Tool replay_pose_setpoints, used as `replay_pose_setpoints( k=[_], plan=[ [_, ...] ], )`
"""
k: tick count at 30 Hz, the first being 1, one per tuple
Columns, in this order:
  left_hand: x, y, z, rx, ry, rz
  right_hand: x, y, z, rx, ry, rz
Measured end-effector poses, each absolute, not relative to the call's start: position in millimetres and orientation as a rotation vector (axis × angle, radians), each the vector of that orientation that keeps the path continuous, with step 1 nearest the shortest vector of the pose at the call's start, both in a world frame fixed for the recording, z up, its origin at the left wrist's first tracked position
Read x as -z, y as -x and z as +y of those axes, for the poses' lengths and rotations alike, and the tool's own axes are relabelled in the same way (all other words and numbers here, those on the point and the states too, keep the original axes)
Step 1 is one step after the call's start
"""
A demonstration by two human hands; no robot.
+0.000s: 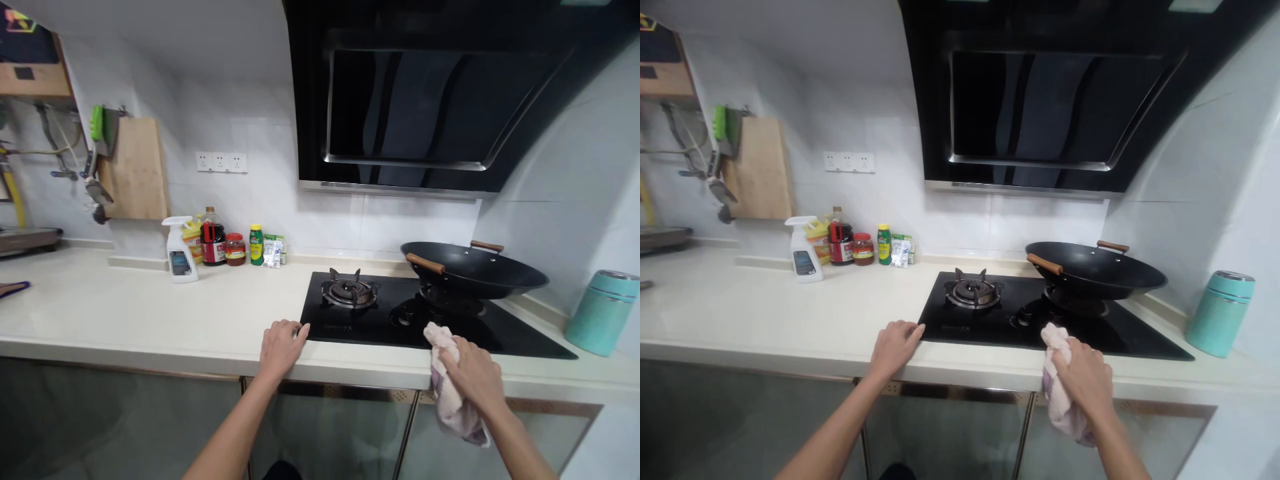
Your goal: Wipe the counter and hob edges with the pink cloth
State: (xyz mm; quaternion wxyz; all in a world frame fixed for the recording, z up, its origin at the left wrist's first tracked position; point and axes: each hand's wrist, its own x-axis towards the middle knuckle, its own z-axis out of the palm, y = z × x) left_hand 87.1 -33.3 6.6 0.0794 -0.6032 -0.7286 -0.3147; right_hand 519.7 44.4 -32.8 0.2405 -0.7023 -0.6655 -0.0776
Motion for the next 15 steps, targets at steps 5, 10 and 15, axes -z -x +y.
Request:
replay_pose_setpoints(
  k=[5, 10, 15],
  plan=[
    [-8, -91, -33, 0.920, 1.791, -2.183, 16, -439, 20, 0.212, 1.815, -1.952],
    [-9, -92, -37, 0.889, 1.802, -2.164, 17, -338, -4, 0.181, 1.461, -2.113],
    [-6, -88, -36, 0.876, 1.801, -2.134, 20, -295, -5, -0.017, 1.095, -2.134]
  ],
)
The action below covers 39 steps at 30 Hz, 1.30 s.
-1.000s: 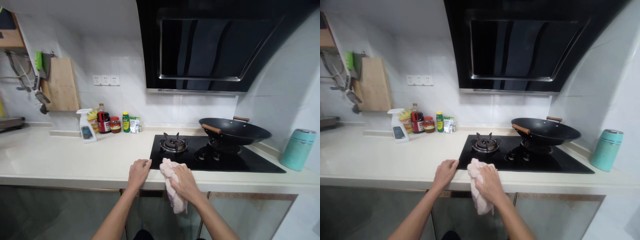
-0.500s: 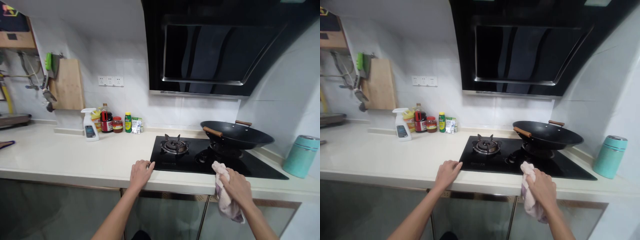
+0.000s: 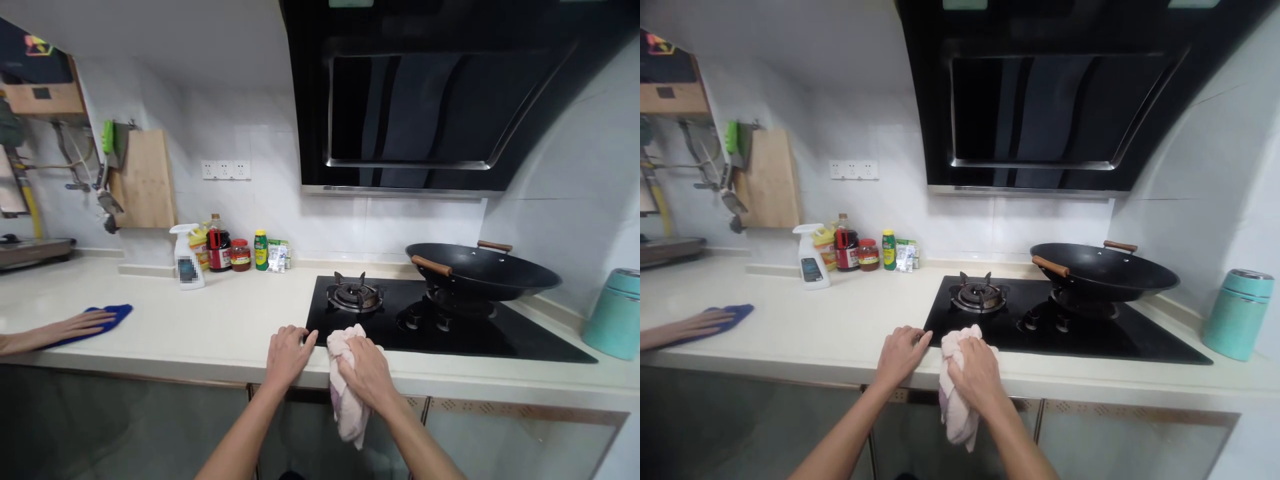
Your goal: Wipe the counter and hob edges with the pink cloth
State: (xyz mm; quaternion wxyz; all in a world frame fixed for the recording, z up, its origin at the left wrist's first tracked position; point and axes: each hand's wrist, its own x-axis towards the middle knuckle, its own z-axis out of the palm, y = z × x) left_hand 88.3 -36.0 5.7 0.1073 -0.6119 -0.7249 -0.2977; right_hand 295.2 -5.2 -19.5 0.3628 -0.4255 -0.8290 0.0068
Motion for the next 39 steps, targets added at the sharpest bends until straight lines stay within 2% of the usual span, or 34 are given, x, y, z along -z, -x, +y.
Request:
replay_pose_setpoints(
  k=[4, 7, 14, 19, 23, 29, 36, 39],
  plan=[
    [-3, -86, -34, 0.894, 1.800, -2.129, 0, -311, 22, -0.403, 1.125, -1.867],
    [-2, -85, -34, 0.906, 1.802, -2.125, -12, -341, 48, -0.500, 1.192, -1.659],
    [0, -86, -34, 0.923, 1.804, -2.121, 3, -419, 68, -0.387, 1.505, -1.645],
    [0, -86, -33, 0.916, 1.801, -2.118, -3, -431, 57, -0.069, 1.429, -1.809],
    [-1, -86, -34, 0.891, 1.795, -2.117, 4, -418, 51, -0.033, 1.313, -2.182],
    [-5, -90, -34, 0.878, 1.798, -2.133, 11, -381, 31, 0.161, 1.273, -2.171],
    [-3, -82, -31, 0.863, 1.795, -2.152, 5, -258, 1, -0.021, 0.679, -2.356],
    [-2, -75, -32, 0.856, 1.764, -2.177, 9, -232, 1, -0.083, 0.579, -2.335]
  ],
)
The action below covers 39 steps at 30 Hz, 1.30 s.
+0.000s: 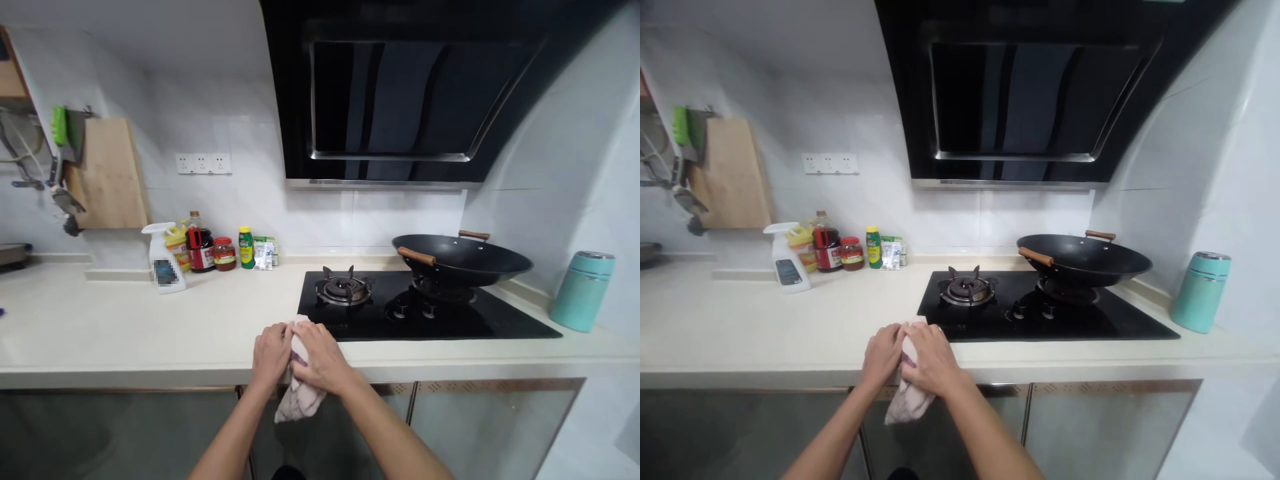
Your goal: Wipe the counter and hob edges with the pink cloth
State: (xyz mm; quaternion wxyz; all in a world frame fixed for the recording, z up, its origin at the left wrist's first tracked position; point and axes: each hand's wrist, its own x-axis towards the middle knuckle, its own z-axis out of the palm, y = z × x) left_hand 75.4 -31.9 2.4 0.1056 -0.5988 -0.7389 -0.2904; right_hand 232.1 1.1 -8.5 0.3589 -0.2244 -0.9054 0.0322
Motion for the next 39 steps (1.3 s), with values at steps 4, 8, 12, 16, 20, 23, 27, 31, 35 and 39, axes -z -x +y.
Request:
replay_pose_setpoints(
  k=[4, 8, 12, 16, 20, 23, 27, 31, 35, 39],
  plan=[
    [-1, -74, -31, 0.839, 1.790, -2.163, 8, -252, 10, -0.110, 0.703, -2.299],
    [-1, -75, -29, 0.847, 1.800, -2.172, 10, -314, 24, -0.069, 0.935, -2.188],
    [-3, -76, -30, 0.860, 1.807, -2.174, 21, -408, 40, 0.082, 1.225, -2.015],
    [-6, -78, -32, 0.848, 1.803, -2.166, 30, -507, 49, 0.266, 1.635, -1.851],
    [-7, -80, -31, 0.818, 1.795, -2.160, 30, -556, 47, 0.368, 1.916, -1.733],
    [-8, -82, -31, 0.794, 1.798, -2.152, 25, -545, 40, 0.419, 1.946, -1.761],
    [-9, -85, -31, 0.760, 1.796, -2.151, 17, -491, 24, 0.396, 1.823, -1.867],
    [-11, -86, -32, 0.714, 1.787, -2.148, 10, -419, 6, 0.340, 1.588, -1.961],
    [-11, -84, -31, 0.670, 1.778, -2.138, 10, -350, -9, 0.284, 1.315, -2.029],
    [-8, -80, -30, 0.676, 1.780, -2.119, 15, -318, -14, 0.224, 1.056, -2.086]
  ],
)
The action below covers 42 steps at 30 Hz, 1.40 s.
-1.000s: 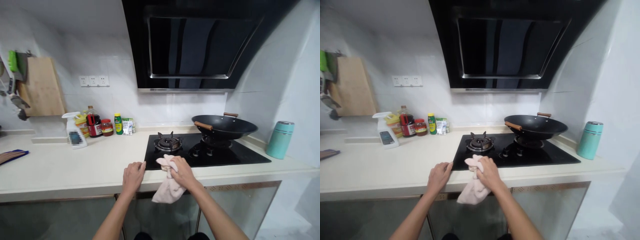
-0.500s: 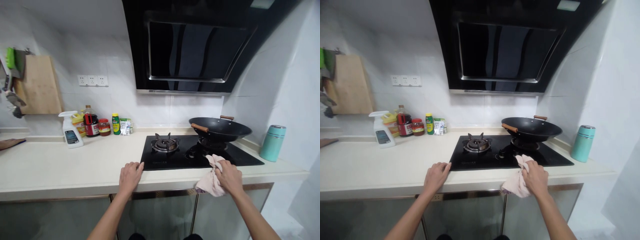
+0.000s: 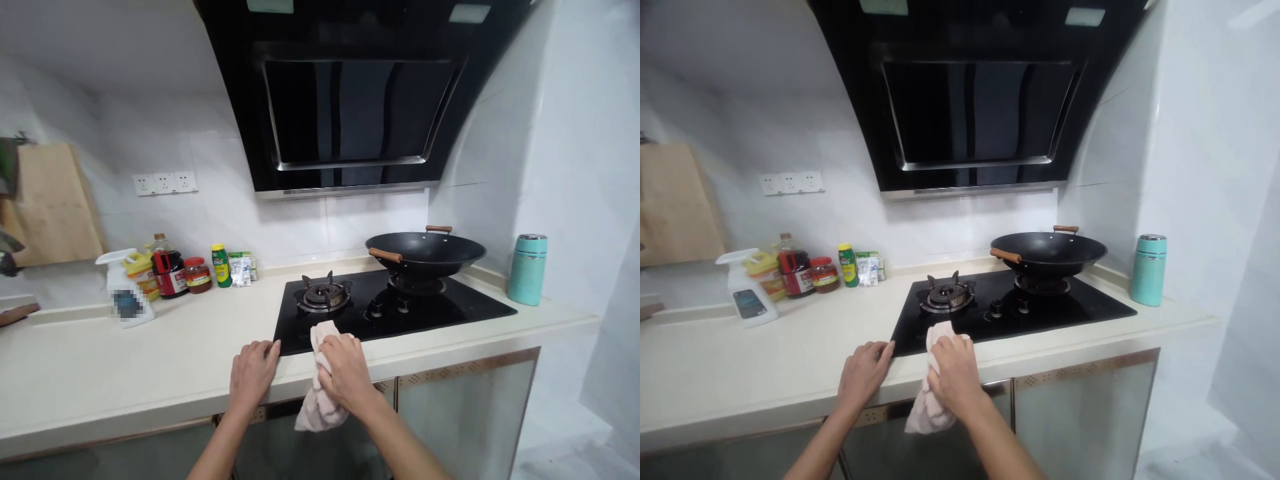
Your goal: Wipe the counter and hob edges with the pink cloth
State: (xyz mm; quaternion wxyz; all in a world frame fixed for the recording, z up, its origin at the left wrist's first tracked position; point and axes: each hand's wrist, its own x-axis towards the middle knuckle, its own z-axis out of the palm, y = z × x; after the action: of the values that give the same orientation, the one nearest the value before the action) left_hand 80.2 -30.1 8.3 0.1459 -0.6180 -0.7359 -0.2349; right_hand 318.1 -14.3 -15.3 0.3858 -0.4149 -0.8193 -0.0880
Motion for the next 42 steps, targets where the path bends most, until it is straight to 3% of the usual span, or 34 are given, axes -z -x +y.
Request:
replay_pose_setpoints(
  k=[7, 17, 22, 32, 42],
  plan=[
    [-6, -76, -29, 0.724, 1.808, -2.125, 28, -386, 3, 0.203, 1.153, -2.001],
    [-10, -80, -31, 0.701, 1.795, -2.148, 35, -548, 42, 0.437, 1.770, -1.739],
    [-10, -82, -30, 0.686, 1.778, -2.112, 32, -531, 32, 0.494, 1.822, -1.670],
    [-8, -80, -30, 0.640, 1.788, -2.122, 50, -464, 5, 0.501, 1.287, -1.822],
    [-9, -79, -30, 0.699, 1.803, -2.091, 51, -560, 38, 0.565, 1.715, -1.592]
  ],
)
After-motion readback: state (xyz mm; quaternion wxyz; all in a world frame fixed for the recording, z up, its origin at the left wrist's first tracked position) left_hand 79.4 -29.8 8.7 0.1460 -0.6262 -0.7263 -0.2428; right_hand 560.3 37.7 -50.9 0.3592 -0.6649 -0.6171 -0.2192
